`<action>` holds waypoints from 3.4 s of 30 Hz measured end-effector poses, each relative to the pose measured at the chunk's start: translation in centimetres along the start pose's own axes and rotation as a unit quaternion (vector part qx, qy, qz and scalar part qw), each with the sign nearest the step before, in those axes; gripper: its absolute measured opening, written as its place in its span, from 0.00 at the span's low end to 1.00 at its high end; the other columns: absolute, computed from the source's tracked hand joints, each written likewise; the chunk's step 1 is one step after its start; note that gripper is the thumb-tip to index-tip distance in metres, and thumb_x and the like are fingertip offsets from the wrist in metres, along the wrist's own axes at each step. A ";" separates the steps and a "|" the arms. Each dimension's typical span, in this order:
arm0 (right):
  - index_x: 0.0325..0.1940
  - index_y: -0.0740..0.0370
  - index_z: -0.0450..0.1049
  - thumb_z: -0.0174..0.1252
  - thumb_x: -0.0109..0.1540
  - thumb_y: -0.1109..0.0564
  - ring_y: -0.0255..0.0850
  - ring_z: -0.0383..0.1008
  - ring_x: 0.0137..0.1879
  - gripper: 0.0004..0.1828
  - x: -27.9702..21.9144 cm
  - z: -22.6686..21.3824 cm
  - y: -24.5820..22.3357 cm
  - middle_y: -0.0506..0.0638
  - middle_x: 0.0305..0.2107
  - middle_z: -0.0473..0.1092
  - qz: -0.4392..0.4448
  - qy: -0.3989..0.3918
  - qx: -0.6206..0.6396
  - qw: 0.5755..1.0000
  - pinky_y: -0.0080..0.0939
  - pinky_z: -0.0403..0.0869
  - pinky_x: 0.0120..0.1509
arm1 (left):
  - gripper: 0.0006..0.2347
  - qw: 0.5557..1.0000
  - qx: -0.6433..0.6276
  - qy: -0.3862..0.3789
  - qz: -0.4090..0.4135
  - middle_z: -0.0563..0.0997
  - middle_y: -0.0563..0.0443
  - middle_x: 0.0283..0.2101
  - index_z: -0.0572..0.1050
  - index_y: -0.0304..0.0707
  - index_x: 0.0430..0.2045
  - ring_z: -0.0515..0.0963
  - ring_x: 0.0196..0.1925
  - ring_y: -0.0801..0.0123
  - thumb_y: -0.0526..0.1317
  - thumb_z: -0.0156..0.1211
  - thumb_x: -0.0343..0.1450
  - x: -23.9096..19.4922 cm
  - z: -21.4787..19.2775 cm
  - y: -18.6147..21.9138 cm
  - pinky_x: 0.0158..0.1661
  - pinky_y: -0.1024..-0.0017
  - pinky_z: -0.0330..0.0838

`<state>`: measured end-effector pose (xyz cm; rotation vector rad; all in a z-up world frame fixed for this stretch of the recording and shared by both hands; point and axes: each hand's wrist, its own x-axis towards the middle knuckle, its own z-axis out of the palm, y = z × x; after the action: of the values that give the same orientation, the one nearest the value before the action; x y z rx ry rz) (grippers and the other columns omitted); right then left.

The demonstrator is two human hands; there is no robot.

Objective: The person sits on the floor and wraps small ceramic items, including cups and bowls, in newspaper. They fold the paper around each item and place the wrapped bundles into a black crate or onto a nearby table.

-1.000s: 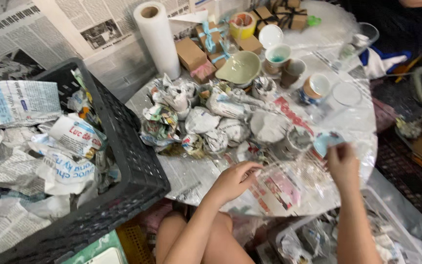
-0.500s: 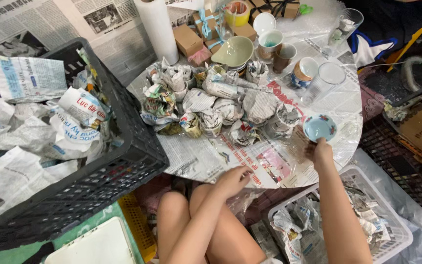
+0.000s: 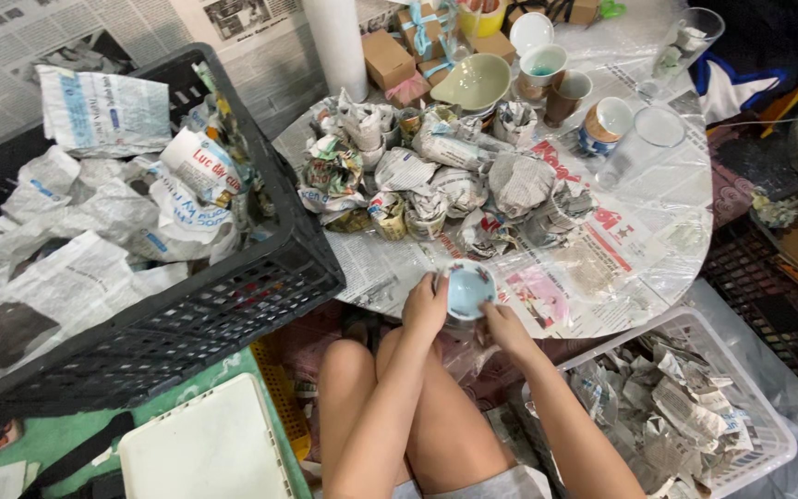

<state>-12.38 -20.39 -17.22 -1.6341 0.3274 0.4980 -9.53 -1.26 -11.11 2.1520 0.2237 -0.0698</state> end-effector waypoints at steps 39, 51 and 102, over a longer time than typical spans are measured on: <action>0.52 0.60 0.79 0.56 0.59 0.53 0.55 0.69 0.64 0.20 -16.0 -25.0 26.4 0.60 0.56 0.71 0.226 0.221 -0.590 0.743 0.56 0.65 0.69 | 0.08 0.869 0.113 -0.353 0.327 0.85 0.50 0.38 0.77 0.49 0.39 0.83 0.41 0.53 0.44 0.58 0.69 -14.6 15.9 5.2 0.38 0.54 0.76; 0.58 0.66 0.75 0.71 0.49 0.61 0.63 0.75 0.52 0.32 -17.6 -29.0 18.5 0.66 0.46 0.72 -0.111 0.428 -0.333 0.833 0.55 0.74 0.59 | 0.16 0.792 0.271 -0.478 0.267 0.82 0.39 0.46 0.77 0.40 0.44 0.81 0.50 0.46 0.50 0.61 0.69 -18.4 23.3 -3.8 0.46 0.51 0.75; 0.58 0.60 0.74 0.55 0.62 0.41 0.44 0.69 0.58 0.27 -16.8 -26.7 13.2 0.51 0.56 0.71 -0.141 0.334 0.237 0.901 0.50 0.69 0.59 | 0.28 0.856 -0.307 -0.412 0.049 0.70 0.50 0.63 0.66 0.39 0.64 0.71 0.65 0.64 0.60 0.37 0.77 -18.1 13.3 0.6 0.61 0.60 0.66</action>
<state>-29.90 -49.78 -18.33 -1.2921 0.6494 -0.3693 -26.71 -15.00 -15.63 1.3321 -0.3317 -0.7436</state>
